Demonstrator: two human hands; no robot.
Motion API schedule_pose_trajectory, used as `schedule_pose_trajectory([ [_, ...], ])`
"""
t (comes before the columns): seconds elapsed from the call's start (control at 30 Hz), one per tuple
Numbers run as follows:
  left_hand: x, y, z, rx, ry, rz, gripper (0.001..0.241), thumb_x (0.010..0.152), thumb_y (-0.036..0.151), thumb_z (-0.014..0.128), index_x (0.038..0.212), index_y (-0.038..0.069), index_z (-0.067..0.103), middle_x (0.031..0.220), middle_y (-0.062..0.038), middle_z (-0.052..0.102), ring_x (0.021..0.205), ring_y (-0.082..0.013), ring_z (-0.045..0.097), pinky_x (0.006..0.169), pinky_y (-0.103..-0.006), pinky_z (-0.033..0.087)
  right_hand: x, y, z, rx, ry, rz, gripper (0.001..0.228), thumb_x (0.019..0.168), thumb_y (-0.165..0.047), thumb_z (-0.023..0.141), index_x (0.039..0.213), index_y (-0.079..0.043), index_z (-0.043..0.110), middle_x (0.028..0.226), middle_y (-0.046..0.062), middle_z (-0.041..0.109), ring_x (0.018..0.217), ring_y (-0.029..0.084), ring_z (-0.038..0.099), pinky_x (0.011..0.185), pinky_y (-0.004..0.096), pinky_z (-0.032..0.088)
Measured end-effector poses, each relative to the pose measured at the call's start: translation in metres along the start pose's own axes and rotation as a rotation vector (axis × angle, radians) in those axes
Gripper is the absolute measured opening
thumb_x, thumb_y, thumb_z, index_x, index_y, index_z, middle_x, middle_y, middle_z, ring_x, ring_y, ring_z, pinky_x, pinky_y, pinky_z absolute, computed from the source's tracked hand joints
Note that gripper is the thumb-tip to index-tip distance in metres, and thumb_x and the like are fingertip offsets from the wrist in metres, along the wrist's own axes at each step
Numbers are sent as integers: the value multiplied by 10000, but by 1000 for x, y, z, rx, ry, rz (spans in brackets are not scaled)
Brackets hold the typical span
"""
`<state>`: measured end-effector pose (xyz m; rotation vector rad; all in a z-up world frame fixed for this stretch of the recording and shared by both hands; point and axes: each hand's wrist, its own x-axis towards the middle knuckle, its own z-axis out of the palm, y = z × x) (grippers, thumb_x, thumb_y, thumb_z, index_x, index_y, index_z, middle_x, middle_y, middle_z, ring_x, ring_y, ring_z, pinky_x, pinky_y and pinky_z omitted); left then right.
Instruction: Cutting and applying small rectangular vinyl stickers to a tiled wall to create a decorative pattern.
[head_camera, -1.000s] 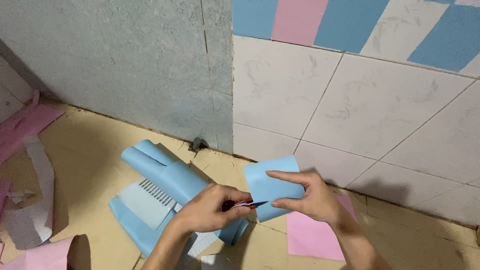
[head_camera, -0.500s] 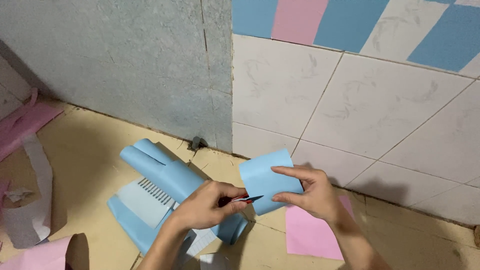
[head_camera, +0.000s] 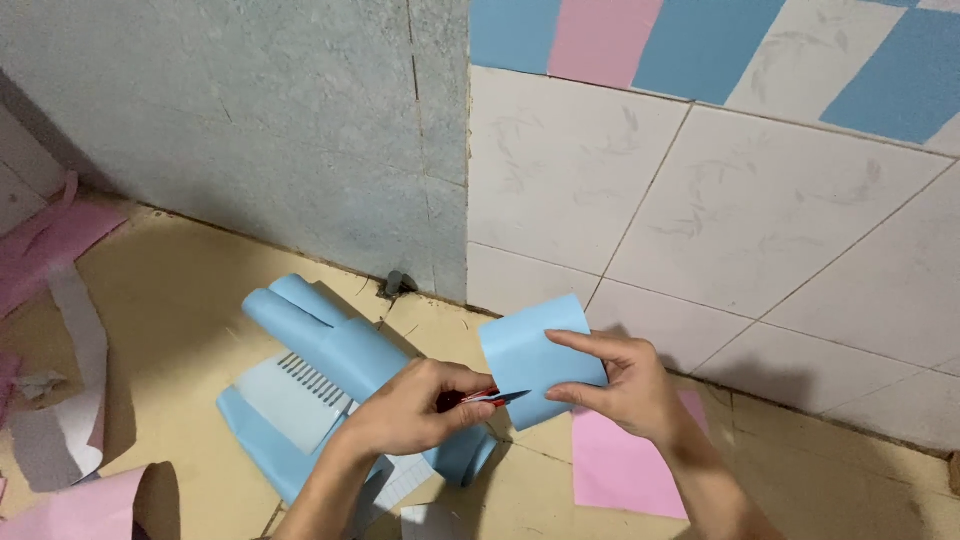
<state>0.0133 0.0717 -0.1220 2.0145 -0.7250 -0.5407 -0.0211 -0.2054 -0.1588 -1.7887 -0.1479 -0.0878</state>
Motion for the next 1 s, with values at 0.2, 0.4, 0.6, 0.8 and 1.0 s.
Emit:
schedule_pose_trajectory([
  [0.2,1,-1,-1,18,-24,6,195,918,224,699,1003,106,829,596,12,628,494,-112,463,497,-291,370,0,2,2,14,-16,-92,627,615,95,902,1217,5,752,955,166,783,733,167,680,659,258,593],
  [0.4,0,1,-2,27,-20,12,235,906,225,699,1061,105,829,668,4,696,512,-112,480,499,-289,378,-1,-1,0,-17,20,-57,639,606,74,909,1221,-9,755,1014,159,801,800,171,703,722,264,605],
  [0.6,1,1,-1,24,-20,0,193,916,209,697,1014,105,826,625,5,651,516,-114,476,516,-296,382,0,7,0,-2,-7,-103,644,609,74,907,1226,-8,744,1008,172,808,773,165,709,714,258,613],
  [0.8,0,2,0,11,-6,-2,210,901,197,706,1040,103,833,654,-2,684,511,-113,483,501,-291,375,-1,3,1,-19,-3,-102,627,620,64,910,1222,-6,752,975,151,783,752,164,682,678,257,586],
  [1.0,2,-2,1,2,21,36,164,903,175,722,990,101,839,600,6,659,476,-103,461,478,-288,358,1,6,1,-26,-4,-76,664,604,87,907,1238,-22,741,1017,170,798,811,168,716,743,253,619],
])
